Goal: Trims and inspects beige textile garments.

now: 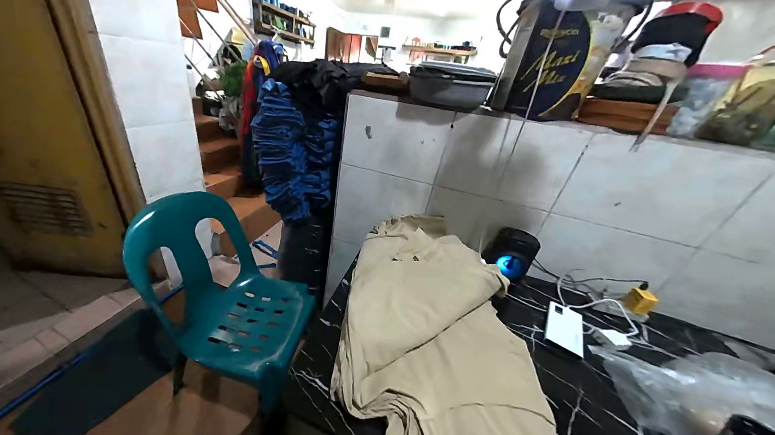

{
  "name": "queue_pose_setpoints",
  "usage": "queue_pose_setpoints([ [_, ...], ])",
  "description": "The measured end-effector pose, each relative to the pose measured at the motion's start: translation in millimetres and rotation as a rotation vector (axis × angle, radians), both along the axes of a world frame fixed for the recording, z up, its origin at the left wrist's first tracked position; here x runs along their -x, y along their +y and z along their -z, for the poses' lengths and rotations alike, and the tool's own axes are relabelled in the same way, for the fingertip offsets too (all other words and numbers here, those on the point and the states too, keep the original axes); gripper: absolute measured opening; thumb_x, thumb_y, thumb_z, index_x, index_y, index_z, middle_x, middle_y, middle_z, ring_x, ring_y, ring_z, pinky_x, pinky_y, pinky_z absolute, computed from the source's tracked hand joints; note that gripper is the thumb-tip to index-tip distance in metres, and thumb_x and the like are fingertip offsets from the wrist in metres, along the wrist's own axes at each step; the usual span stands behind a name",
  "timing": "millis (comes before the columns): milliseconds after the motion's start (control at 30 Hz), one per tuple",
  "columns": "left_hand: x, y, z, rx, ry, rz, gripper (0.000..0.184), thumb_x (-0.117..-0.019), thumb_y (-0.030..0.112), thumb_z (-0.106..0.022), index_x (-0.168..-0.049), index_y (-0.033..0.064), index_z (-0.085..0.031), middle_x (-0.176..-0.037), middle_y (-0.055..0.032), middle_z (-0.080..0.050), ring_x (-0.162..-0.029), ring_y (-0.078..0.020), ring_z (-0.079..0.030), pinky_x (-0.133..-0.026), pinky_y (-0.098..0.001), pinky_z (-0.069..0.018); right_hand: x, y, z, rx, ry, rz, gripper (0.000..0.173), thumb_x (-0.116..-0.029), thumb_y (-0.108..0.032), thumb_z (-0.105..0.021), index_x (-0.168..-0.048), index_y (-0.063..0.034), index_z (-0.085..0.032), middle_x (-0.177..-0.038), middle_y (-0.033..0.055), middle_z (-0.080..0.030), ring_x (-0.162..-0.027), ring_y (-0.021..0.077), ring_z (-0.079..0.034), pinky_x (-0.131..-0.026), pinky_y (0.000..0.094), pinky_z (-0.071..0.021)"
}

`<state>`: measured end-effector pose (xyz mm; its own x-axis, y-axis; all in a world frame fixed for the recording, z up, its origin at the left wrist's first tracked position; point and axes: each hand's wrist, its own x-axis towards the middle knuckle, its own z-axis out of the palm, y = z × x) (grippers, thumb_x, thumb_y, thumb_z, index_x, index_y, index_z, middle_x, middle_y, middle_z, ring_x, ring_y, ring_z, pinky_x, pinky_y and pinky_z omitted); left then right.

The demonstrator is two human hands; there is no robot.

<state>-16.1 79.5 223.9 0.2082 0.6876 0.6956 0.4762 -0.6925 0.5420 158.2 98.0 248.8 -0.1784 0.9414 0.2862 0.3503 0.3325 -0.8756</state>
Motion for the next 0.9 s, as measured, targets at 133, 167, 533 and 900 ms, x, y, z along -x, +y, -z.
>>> queue_pose_setpoints([
  [133,4,0,-4,0.206,-0.385,0.082,0.008,-0.0938,-0.004,-0.065,-0.095,-0.0043,-0.073,-0.099,-0.0117,-0.076,-0.096,-0.0164,-0.074,-0.09,-0.0328,-0.0616,0,-15,-5,-0.119,-0.092,0.135,0.037,-0.0935,-0.026,-0.077,-0.111,0.0052,-0.068,-0.102,0.0172,-0.067,-0.087,0.0207,-0.066,-0.077,0.037,-0.0582],
  [167,7,-1,-7,0.253,-0.449,0.086,0.008,-0.0938,-0.005,-0.064,-0.096,-0.0041,-0.071,-0.099,-0.0105,-0.076,-0.093,-0.0147,-0.074,-0.086,-0.032,-0.0625,-2,-19,-8,-0.159,-0.153,0.153,0.041,-0.0937,-0.031,-0.076,-0.11,0.005,-0.068,-0.102,0.0183,-0.065,-0.087,0.0224,-0.064,-0.076,0.0379,-0.0571],
  [533,29,-5,-1,0.347,-0.44,0.226,0.005,-0.0952,-0.001,-0.065,-0.096,-0.0002,-0.07,-0.113,-0.0115,-0.073,-0.106,-0.019,-0.071,-0.092,-0.0339,-0.0617,6,-41,-19,-0.27,-0.556,0.18,0.037,-0.1059,-0.038,-0.055,-0.105,-0.0069,-0.074,-0.079,0.0093,-0.073,-0.065,0.0253,-0.071,-0.054,0.0475,-0.0571],
  [900,13,10,-10,0.276,-0.055,-0.113,0.025,-0.0886,0.033,-0.079,-0.099,0.0103,-0.075,-0.094,0.0,-0.072,-0.09,-0.0108,-0.068,-0.082,-0.0282,-0.0584,-3,-42,-2,-0.324,-0.507,0.41,0.043,-0.0895,-0.036,-0.076,-0.114,-0.0015,-0.071,-0.099,0.0134,-0.073,-0.071,0.0232,-0.071,-0.056,0.0425,-0.0581],
])
